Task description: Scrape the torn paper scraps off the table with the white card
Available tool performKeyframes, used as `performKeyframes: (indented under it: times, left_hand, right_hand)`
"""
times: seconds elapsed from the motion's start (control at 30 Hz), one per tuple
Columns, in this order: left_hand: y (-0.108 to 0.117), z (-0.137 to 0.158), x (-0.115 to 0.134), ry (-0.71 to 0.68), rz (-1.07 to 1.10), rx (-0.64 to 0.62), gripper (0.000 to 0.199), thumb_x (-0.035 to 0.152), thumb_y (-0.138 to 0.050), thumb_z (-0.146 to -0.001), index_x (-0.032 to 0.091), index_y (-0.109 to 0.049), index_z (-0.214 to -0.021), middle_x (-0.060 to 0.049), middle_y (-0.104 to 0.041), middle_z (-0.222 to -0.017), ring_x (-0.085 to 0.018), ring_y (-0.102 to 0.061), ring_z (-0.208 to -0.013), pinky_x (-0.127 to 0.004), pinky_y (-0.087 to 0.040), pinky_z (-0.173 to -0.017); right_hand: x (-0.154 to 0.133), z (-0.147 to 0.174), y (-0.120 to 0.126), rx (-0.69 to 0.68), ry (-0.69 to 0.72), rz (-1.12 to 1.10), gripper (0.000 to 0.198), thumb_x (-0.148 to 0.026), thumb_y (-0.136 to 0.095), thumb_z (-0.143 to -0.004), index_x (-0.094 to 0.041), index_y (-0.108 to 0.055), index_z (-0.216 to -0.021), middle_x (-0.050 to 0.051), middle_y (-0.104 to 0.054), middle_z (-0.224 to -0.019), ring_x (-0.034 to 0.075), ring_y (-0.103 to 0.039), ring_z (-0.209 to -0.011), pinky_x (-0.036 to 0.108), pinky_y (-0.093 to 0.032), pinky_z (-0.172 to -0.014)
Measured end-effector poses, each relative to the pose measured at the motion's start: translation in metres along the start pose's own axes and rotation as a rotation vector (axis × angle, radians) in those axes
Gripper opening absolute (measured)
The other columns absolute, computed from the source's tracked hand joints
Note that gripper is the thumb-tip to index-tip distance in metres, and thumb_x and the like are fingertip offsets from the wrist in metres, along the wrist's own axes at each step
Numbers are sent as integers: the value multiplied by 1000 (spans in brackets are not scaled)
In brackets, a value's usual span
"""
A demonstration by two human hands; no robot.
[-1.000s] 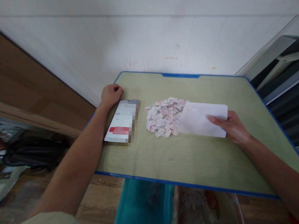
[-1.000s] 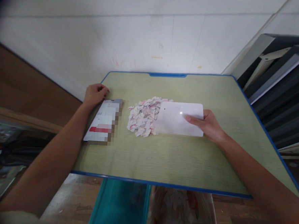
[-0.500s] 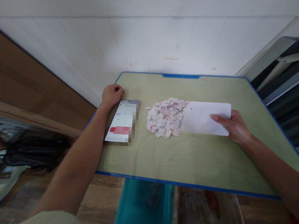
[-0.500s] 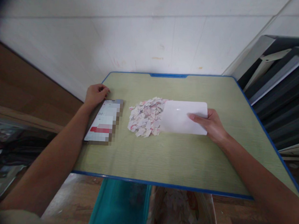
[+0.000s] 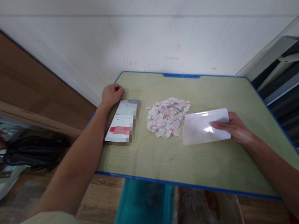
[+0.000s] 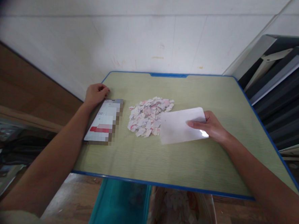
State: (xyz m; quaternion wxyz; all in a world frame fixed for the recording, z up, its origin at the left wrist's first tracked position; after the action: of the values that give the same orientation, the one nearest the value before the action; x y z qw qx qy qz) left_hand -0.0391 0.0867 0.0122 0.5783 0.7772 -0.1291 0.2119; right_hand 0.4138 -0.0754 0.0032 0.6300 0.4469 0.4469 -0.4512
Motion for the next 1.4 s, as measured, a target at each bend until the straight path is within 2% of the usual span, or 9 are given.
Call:
performKeyframes:
  times: [0.2, 0.43, 0.63, 0.8, 0.97, 1.1, 1.23, 1.4]
  left_hand:
    - [0, 1, 1, 4, -12, -12, 18, 29, -51, -82, 18, -65, -83, -6, -64, -75, -21, -61, -75, -29, -45, -71]
    - [1, 1, 3, 2, -38, -6, 17, 27, -51, -82, 17, -64, -82, -5, -64, -76, -20, -60, -76, -28, -44, -69]
    - [2, 1, 3, -11, -24, 5, 15, 26, -51, -82, 18, -63, -80, -5, -63, -75, -20, -60, -74, -28, -44, -69]
    - [0, -1, 0, -19, 1, 11, 15, 25, -51, -81, 17, -64, -80, -5, -63, -75, -20, -60, -73, -28, -44, -70]
    - [-1, -3, -3, -7, 5, 4, 17, 26, -52, -81, 16, -65, -82, -5, -63, -75, -19, -60, -72, -28, -44, -69]
    - [-1, -2, -4, 5, -3, 1, 18, 27, -52, -82, 16, -65, -84, -5, -63, -74, -19, -59, -71, -28, -45, -68]
    - [-1, -1, -2, 1, -9, 0, 18, 26, -51, -81, 16, -66, -84, -5, -63, -73, -19, -59, -70, -28, -44, -68]
    - [0, 0, 1, -8, -9, -7, 17, 25, -50, -81, 16, -65, -83, -5, -63, -75, -19, -59, -72, -28, -44, -70]
  right_hand:
    - [1, 0, -4, -57, -35, 37, 25, -43, -90, -58, -25, -79, -73, 2, -76, -70, 17, -66, -55, 29, -53, -51]
    - [2, 8, -24, -148, -49, 101, 32, -48, -88, -59, -22, -80, -76, 2, -76, -70, 19, -68, -58, 28, -55, -53]
    - [2, 5, -20, -101, -5, 30, 29, -46, -89, -57, -23, -79, -72, 1, -75, -68, 17, -66, -54, 27, -54, -50]
    - [4, 6, -28, -173, -25, 88, 30, -46, -87, -60, -20, -80, -73, 1, -72, -62, 15, -62, -49, 25, -49, -45]
    - [1, 6, -37, -199, -15, 84, 31, -44, -88, -60, -21, -81, -79, 1, -76, -71, 15, -66, -57, 24, -53, -52]
    - [1, 4, -32, -164, -2, 55, 33, -46, -89, -58, -21, -82, -79, 2, -78, -76, 17, -69, -61, 26, -57, -56]
    - [3, 3, -25, -139, 14, 69, 32, -46, -87, -62, -19, -81, -80, 2, -77, -73, 17, -69, -59, 26, -55, -55]
    - [2, 4, -35, -197, 22, 145, 36, -48, -86, -62, -19, -82, -84, 2, -77, -73, 17, -68, -58, 26, -55, -53]
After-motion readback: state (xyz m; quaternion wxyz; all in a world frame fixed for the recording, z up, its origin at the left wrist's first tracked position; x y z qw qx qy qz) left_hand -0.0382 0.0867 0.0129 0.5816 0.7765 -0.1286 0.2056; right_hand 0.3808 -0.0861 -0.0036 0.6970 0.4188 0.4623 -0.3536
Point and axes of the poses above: each hand's wrist, its own z-axis away from the middle knuckle, its own y-axis out of the back of the hand, x = y × z, the point moved 8 cm from there along -z, towards the middle knuckle
